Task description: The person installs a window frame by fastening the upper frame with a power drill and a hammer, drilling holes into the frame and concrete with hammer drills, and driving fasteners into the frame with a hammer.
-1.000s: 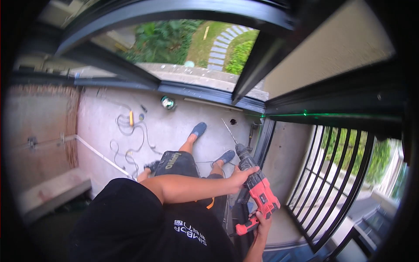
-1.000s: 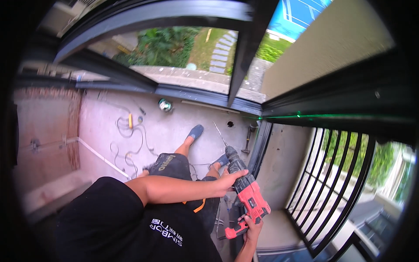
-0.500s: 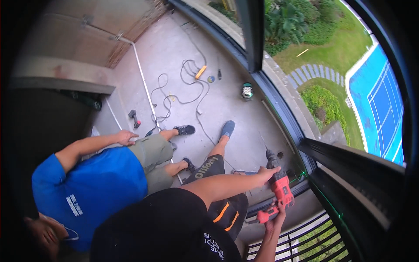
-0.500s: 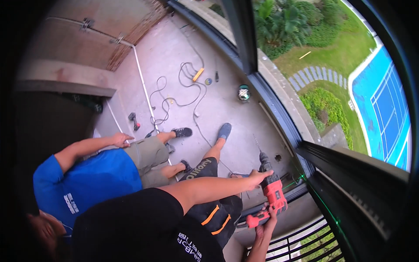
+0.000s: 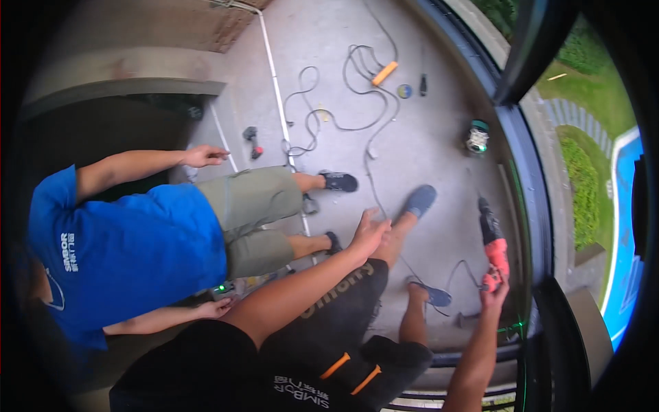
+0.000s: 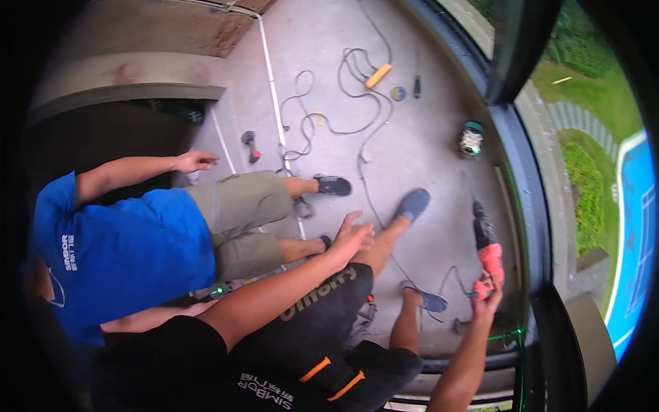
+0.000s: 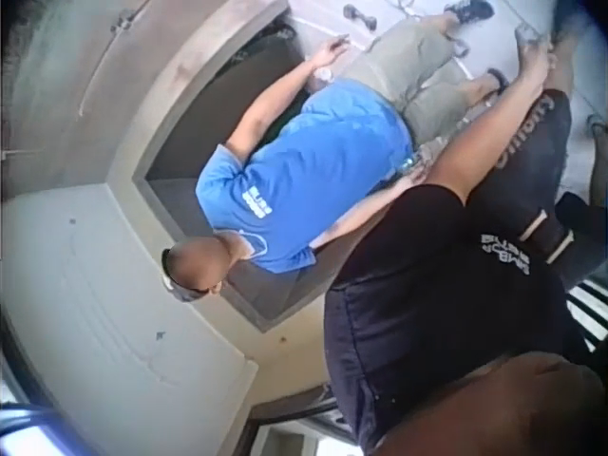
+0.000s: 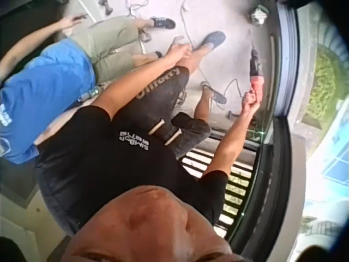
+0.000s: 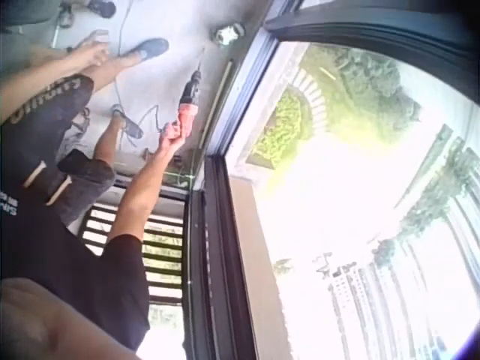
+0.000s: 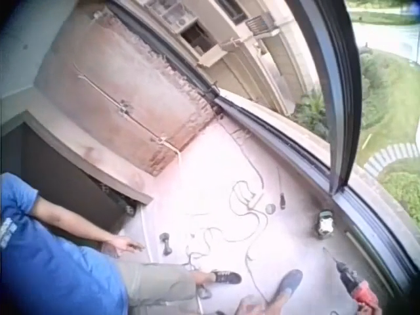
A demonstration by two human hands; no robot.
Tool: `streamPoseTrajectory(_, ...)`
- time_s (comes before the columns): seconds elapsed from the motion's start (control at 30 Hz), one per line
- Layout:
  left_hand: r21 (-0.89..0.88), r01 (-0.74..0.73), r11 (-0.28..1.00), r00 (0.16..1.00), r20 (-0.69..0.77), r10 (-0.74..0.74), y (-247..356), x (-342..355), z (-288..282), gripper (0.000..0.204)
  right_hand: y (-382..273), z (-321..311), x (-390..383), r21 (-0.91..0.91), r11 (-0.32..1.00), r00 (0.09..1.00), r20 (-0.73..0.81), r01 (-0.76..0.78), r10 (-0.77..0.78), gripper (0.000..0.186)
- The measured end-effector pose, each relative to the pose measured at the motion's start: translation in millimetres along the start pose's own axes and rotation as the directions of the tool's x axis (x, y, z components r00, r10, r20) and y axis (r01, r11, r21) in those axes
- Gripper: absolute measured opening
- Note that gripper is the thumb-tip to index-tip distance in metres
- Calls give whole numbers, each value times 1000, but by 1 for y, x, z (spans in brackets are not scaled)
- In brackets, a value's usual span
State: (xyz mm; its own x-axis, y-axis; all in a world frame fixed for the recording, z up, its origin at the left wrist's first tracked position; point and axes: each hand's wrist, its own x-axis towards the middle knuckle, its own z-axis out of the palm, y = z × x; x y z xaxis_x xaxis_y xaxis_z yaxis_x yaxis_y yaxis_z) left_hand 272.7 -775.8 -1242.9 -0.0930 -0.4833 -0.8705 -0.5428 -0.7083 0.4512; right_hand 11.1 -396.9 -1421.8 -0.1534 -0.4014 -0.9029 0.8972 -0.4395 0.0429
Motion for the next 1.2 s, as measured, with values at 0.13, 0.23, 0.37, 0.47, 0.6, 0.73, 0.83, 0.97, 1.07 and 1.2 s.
streamPoseTrajectory(0.13, -87, 2, 996, 976, -217, -21, 33, 104, -66, 88, -48, -101, 70, -151, 986, 996, -60, 64, -73, 27)
streamPoseTrajectory(0.23, -237, -20, 971, 926, -371, -71, 73, 176, -115, 80, -82, -153, 67, -330, 939, 995, 19, 95, -94, 24)
streamPoseTrajectory(0.37, -61, 3, 998, 937, -348, -24, 100, 199, -240, 64, -30, -142, 87, -287, 955, 870, -486, -75, -78, 21)
streamPoseTrajectory(0.47, -80, 480, 873, 839, -250, -484, 91, 211, -224, 46, -56, -135, 44, -146, 989, 719, -690, -24, -84, 23)
streamPoseTrajectory(0.6, 162, 552, 818, 833, -151, -532, 49, 186, -258, 25, -62, -157, 81, -159, 987, 774, -623, 15, -112, 27)
streamPoseTrajectory(0.73, 128, 475, 871, 867, -236, -438, -32, 113, -173, 20, -68, -185, 27, -298, 954, 732, -646, 21, -217, 37)
streamPoseTrajectory(0.83, 94, 423, 901, 885, -257, -388, -59, 128, -194, 24, -47, -142, 22, -365, 929, 813, -557, -60, -167, 47)
streamPoseTrajectory(0.97, -186, 425, 886, 848, -260, -461, -94, 154, -225, 90, -40, -132, 23, -464, 855, 837, -543, -233, -67, 52)
streamPoseTrajectory(1.07, -222, 363, 905, 861, -292, -417, -82, 145, -150, 40, -39, -135, -41, -580, 800, 869, -465, -154, -169, 53)
streamPoseTrajectory(1.2, -346, 272, 898, 860, -330, -388, -44, 132, -165, 42, 29, -87, -57, -695, 692, 898, -410, -195, -158, 55)
